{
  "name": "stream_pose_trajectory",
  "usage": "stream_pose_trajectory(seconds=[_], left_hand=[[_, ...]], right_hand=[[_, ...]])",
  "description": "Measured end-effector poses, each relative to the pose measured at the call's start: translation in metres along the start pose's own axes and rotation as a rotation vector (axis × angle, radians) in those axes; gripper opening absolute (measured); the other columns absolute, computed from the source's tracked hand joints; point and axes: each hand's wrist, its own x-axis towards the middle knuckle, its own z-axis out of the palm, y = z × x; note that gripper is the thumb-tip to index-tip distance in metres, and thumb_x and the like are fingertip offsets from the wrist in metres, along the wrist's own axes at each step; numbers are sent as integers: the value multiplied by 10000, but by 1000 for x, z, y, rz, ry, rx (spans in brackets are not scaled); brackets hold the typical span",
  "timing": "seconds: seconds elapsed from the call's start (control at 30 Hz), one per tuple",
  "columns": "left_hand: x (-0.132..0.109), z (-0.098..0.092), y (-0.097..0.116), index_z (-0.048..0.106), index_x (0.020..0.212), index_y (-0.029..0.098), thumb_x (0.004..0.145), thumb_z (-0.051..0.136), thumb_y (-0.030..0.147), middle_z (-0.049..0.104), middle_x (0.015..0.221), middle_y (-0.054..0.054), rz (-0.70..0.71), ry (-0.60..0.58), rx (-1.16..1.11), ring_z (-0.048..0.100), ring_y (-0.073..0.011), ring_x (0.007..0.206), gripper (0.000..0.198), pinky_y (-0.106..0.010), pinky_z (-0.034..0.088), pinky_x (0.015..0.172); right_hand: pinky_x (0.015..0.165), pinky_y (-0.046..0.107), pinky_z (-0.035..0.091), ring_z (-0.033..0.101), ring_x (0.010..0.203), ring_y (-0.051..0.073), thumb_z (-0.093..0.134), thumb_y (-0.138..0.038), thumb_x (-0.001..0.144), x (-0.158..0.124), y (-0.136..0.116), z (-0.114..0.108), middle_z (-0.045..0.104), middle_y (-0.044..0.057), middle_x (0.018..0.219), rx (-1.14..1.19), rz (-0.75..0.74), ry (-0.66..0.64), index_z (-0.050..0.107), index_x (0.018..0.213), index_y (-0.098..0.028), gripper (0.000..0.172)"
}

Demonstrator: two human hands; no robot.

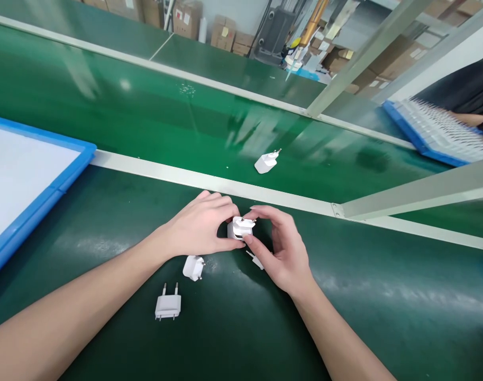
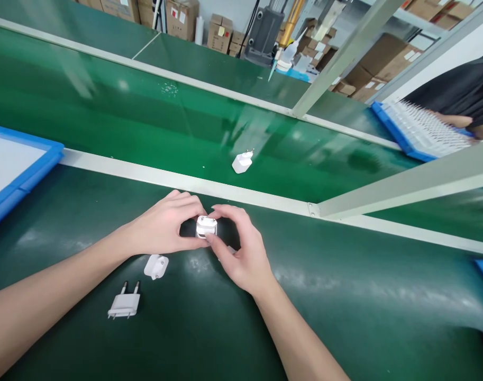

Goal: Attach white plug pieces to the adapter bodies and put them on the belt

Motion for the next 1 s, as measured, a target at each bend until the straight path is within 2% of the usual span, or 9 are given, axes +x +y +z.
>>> stream_pose_trajectory(seconds=[0.13,0.23,0.43,0.7,1.0], left_hand=[[0,-2,2,627,947,194,899,706,460,661,951,-1,1,-16,-28,573,-185,899,281,-367,368,859],[0,-2,3,635,940,204,893,717,458,659,940,7,-6,-17,-46,567,-180,891,271,-362,363,868],[0,-1,1,627,911,206,895,716,447,649,925,11,1,-17,-56,555,-171,872,257,-354,354,861],[-1,-1,1,619,897,198,908,698,441,634,904,9,13,-6,-53,551,-165,863,256,-350,347,849],[-1,-2,2,645,927,200,922,675,441,636,905,-2,17,-12,-44,540,-170,864,243,-346,342,829]], right_hand=[[881,409,513,617,1048,237,652,-190,970,1,-1,-2,610,66,1132,-71,-35,-31,662,1159,-302,220],[869,410,507,617,1017,235,647,-193,976,0,-1,-3,610,62,1100,-52,-37,24,675,1123,-300,184],[850,404,511,623,1008,231,649,-233,986,1,1,-3,634,63,1088,-66,10,-14,672,1073,-274,99],[854,383,510,630,1017,212,681,-212,964,1,-3,-2,644,46,1093,-49,34,6,675,1049,-271,104],[880,381,502,637,1036,215,743,-252,917,5,-8,-2,633,40,1126,84,185,-21,691,968,-269,74]])
